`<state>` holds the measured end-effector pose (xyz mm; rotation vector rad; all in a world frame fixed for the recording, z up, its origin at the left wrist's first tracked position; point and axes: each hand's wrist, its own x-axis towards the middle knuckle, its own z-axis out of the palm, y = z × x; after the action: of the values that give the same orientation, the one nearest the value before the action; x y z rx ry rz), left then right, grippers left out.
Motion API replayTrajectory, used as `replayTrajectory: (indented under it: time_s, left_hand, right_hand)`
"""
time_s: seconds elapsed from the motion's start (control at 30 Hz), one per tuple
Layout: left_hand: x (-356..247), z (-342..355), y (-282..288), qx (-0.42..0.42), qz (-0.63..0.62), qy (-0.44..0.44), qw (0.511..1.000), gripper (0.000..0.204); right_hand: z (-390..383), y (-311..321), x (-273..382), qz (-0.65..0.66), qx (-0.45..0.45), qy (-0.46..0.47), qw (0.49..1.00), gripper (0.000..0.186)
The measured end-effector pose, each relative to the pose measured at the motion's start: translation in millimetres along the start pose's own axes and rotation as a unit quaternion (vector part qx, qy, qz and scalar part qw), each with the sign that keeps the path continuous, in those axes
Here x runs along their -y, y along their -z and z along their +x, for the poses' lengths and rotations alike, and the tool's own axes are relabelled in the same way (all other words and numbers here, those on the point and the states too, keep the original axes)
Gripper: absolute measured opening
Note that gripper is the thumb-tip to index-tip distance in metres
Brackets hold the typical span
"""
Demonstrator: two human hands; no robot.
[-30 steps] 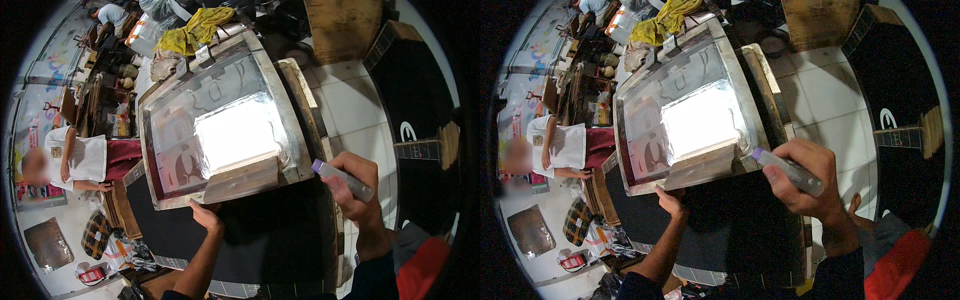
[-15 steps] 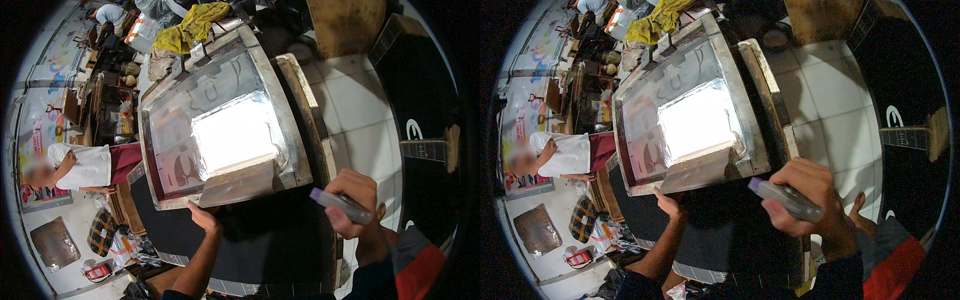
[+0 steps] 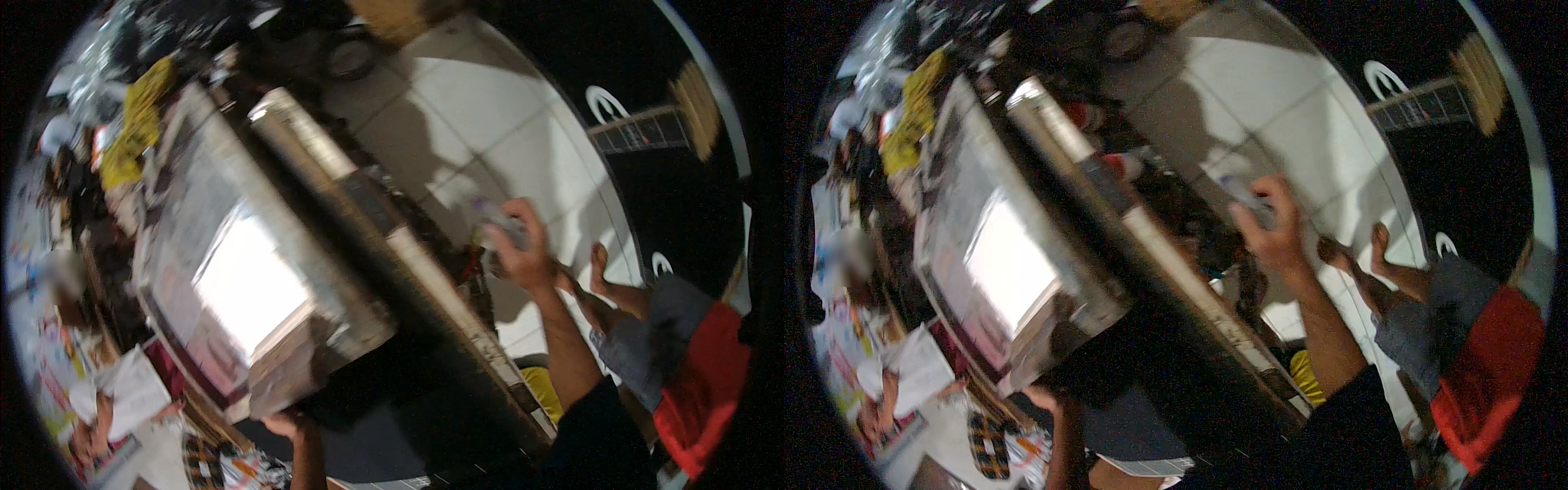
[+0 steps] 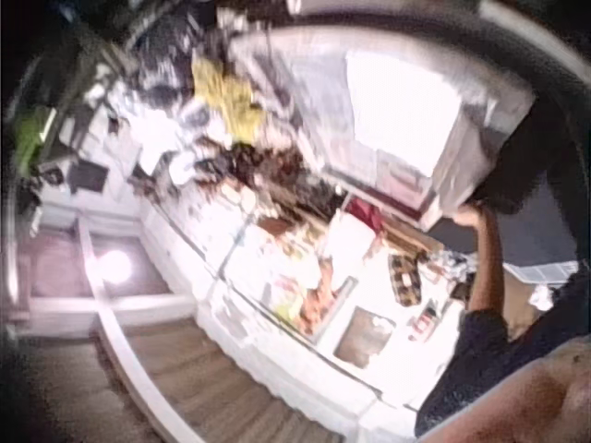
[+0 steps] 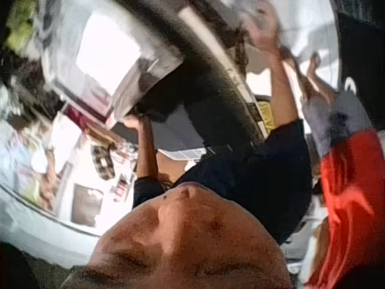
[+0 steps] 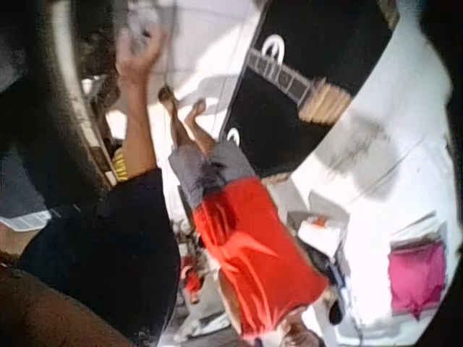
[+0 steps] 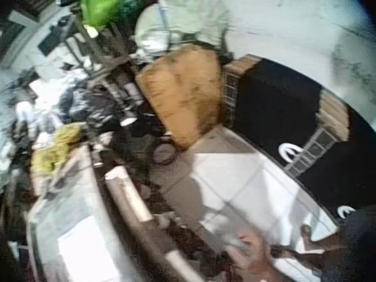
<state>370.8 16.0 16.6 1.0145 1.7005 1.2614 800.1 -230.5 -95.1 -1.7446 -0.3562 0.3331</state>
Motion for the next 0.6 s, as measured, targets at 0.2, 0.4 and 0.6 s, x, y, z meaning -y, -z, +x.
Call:
replayTrajectory:
  time_s: [0.2, 0.4, 0.6]
  left_hand:
    - [-1.1, 8.3, 9.1, -0.013, 0.296, -0.122, 0.947, 0.049]
    - [1.4, 18.2, 10.6, -0.014, 0.333, -0.14, 0.933, 0.05]
    - [0.8, 18.3, 15.4, -0.017, 0.358, -0.143, 0.923, 0.051]
  right_hand:
    - [-35.9, -95.5, -168.4, -0.13, 0.195, -0.051, 0.971, 0.048]
    - [-60.8, -200.0, -250.8, -0.115, 0.342, 0.067, 0.93, 0.053]
    - [-43.1, -261.8, -227.7, -0.22, 0.357, 0.131, 0.898, 0.054]
